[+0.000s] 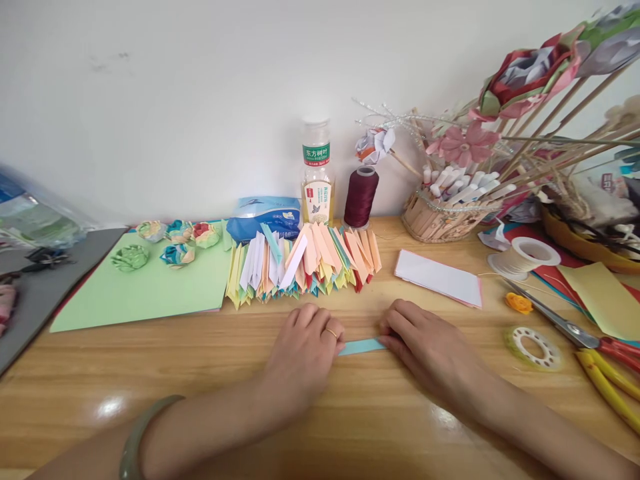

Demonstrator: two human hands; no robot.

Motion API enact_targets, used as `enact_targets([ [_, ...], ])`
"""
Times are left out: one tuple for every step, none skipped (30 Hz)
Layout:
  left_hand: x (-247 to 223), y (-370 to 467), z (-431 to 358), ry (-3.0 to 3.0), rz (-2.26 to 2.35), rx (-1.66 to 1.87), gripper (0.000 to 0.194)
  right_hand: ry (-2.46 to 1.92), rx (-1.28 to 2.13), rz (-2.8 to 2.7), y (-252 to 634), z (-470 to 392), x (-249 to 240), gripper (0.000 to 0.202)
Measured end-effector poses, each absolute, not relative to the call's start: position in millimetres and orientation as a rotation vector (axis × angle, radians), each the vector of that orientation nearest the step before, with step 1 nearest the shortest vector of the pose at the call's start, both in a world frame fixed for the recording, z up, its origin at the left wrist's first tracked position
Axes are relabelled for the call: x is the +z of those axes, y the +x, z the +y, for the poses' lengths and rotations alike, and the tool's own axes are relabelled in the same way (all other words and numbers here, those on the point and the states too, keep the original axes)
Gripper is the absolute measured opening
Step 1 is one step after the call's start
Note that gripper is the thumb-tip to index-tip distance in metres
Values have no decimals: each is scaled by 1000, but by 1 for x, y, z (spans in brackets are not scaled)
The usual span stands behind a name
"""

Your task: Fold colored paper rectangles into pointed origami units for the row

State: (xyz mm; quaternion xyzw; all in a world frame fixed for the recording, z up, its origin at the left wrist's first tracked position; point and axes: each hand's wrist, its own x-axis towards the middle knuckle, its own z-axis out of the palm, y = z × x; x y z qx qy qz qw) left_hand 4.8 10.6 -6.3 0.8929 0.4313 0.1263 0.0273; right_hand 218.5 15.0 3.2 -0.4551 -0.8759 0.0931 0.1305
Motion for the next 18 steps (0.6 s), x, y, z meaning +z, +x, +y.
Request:
enact_targets([
  [-7,4,10,2757,1336,383,10,-1334,310,-2541,221,15,4,20],
  [-7,4,10,2755,1343,372,9,-1342,352,-2538,223,15,5,20],
  [-7,4,10,2752,1348,360,9,-1351,390,-2530,225,15,6,20],
  [-7,3,10,2749,1353,348,8,-1361,424,-2518,227,14,7,20],
  [-7,3,10,2742,1356,340,8,-1369,453,-2506,229,14,8,21],
  [-7,3,11,2733,1355,340,7,-1372,483,-2493,231,15,9,21],
  [-7,3,11,2721,1351,344,6,-1368,515,-2478,233,15,10,21],
  [-7,3,12,2710,1343,350,6,-1358,550,-2457,235,16,12,21],
  [-7,3,12,2699,1335,358,6,-1349,591,-2427,237,16,13,21],
  [-7,3,13,2690,1327,365,6,-1345,631,-2387,238,17,14,21],
  [-7,3,13,2683,1320,369,7,-1348,664,-2340,238,17,15,21],
  [-7,3,13,2678,1317,370,6,-1351,685,-2297,238,17,16,21],
  [-6,3,13,2673,1313,371,6,-1348,692,-2275,237,17,16,19],
  [-6,3,13,2666,1310,372,6,-1338,685,-2277,235,16,16,16],
  [-4,3,12,2657,1306,373,7,-1322,666,-2301,233,14,16,12],
  [-3,3,12,2652,1300,374,7,-1307,640,-2335,231,13,14,8],
  [-1,3,12,2640,1293,379,6,-1295,615,-2366,228,11,13,4],
  [1,3,12,2617,1287,387,4,-1285,598,-2386,226,10,11,3],
])
